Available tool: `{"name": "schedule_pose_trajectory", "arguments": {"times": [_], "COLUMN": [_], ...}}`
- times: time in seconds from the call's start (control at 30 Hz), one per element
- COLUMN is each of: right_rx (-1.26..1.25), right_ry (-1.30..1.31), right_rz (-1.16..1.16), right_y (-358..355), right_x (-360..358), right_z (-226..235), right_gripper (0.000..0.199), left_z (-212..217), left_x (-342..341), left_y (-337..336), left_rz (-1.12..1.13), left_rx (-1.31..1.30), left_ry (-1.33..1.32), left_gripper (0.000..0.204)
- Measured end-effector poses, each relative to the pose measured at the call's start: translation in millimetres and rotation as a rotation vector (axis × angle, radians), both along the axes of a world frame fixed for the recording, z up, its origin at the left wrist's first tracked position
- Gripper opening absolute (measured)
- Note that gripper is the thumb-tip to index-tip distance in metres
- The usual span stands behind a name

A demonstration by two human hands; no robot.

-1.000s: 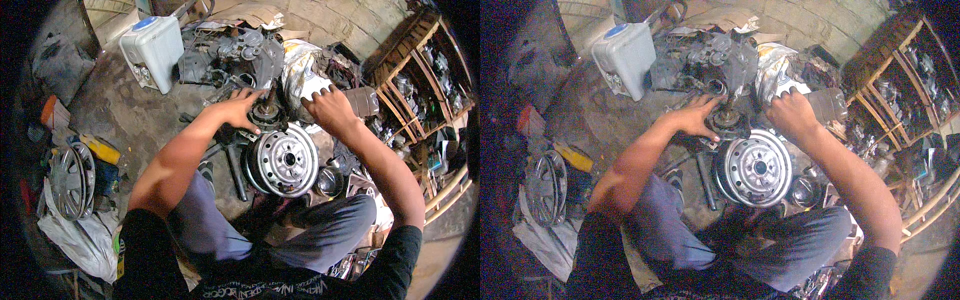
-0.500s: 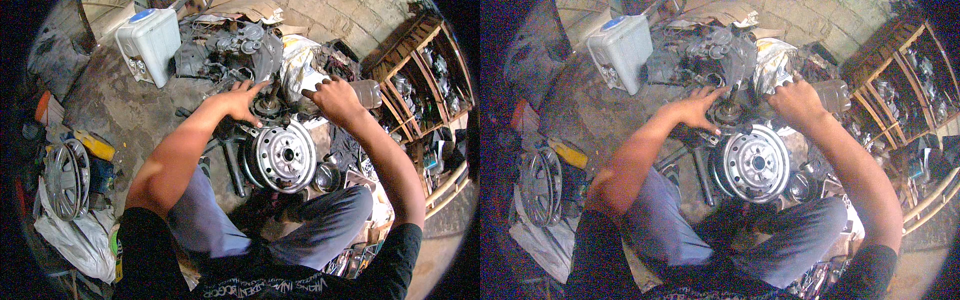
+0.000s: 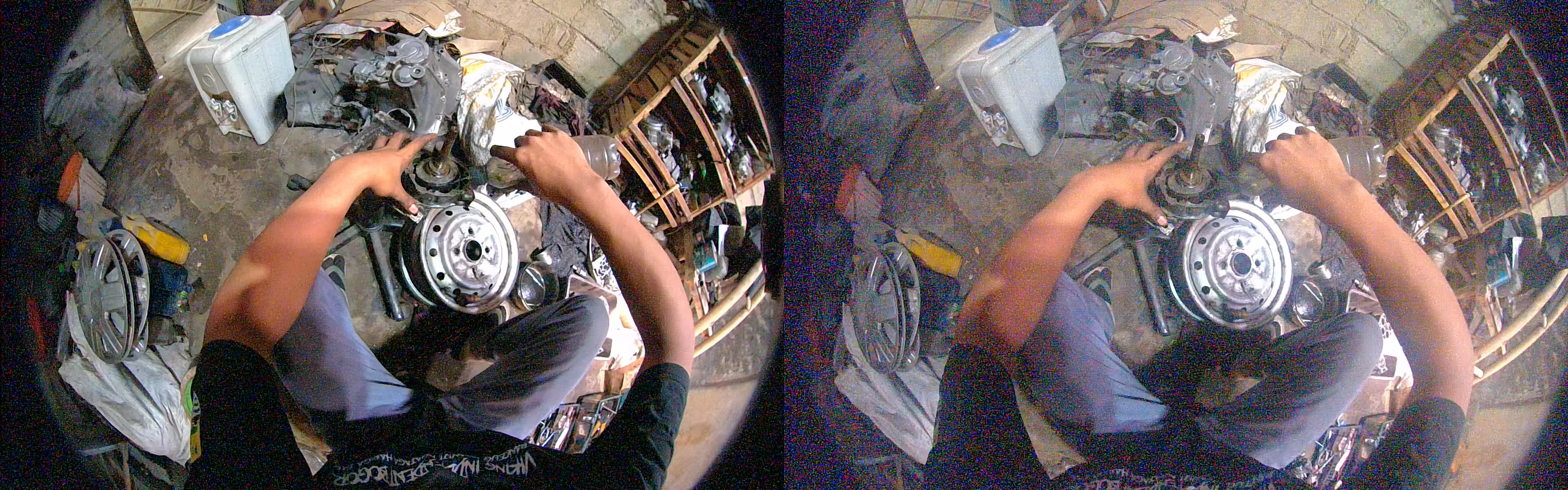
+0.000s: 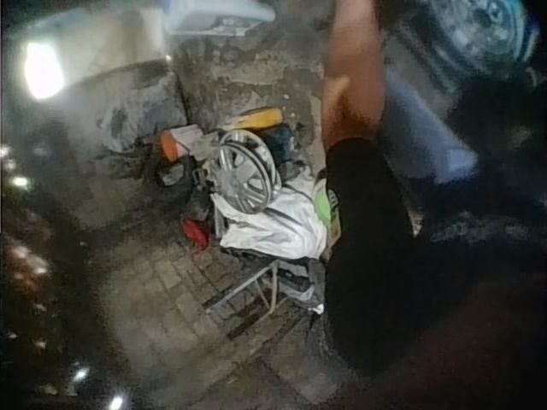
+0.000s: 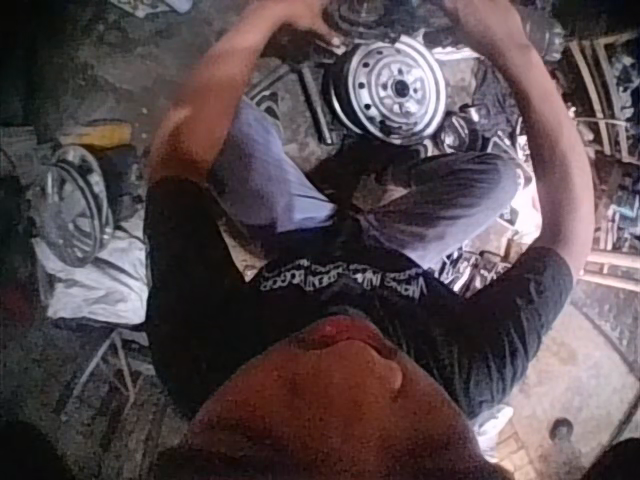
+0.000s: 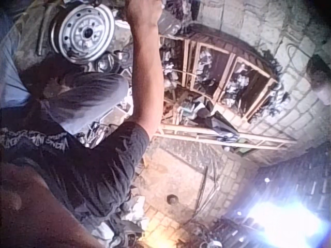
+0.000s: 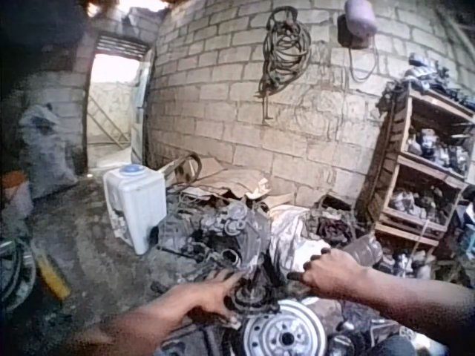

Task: The person is assembling a small engine, likely from a motorcycle or similar machinery. They are seen handling various components, including a crankshaft and a flywheel, and using a hammer to tap parts into place.

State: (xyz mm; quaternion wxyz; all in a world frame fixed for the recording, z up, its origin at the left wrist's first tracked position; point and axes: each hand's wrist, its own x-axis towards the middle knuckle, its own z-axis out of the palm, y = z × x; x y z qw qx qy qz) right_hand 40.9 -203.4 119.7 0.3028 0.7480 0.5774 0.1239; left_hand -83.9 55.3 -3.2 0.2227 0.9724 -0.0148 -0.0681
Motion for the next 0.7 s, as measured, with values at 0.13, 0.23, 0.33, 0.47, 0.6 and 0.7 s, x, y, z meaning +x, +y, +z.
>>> {"name": "schedule_pose_trajectory", "arguments": {"times": [0.13, 0.23, 0.33, 0.47, 0.6, 0.7], "right_rx": [-0.006, 0.029, 0.117, 0.122, 0.228, 0.177], "right_ry": [0.045, 0.029, 0.076, 0.203, 0.293, 0.336], "right_rz": [-0.043, -0.026, -0.048, -0.273, -0.347, -0.429], "right_y": [1, -3, -9, -13, -33, -49], "right_x": [-8, -6, -1, -2, 8, 22], "right_z": [3, 0, -3, -1, -16, -37], "right_gripper": [0.054, 0.054, 0.055, 0.055, 0.055, 0.066], "left_z": [-3, -4, -1, -1, -1, -4], "left_x": [0, -2, -4, -7, -7, 0], "left_y": [5, 7, 7, 9, 12, 14], "left_rz": [-0.005, -0.015, -0.011, 0.043, 0.044, 0.016], "left_rx": [-0.002, 0.006, -0.010, -0.009, -0.058, -0.082], "left_ry": [0.017, 0.011, 0.041, 0.041, -0.008, -0.081], "left_gripper": [0.149, 0.149, 0.149, 0.147, 0.143, 0.138]}}
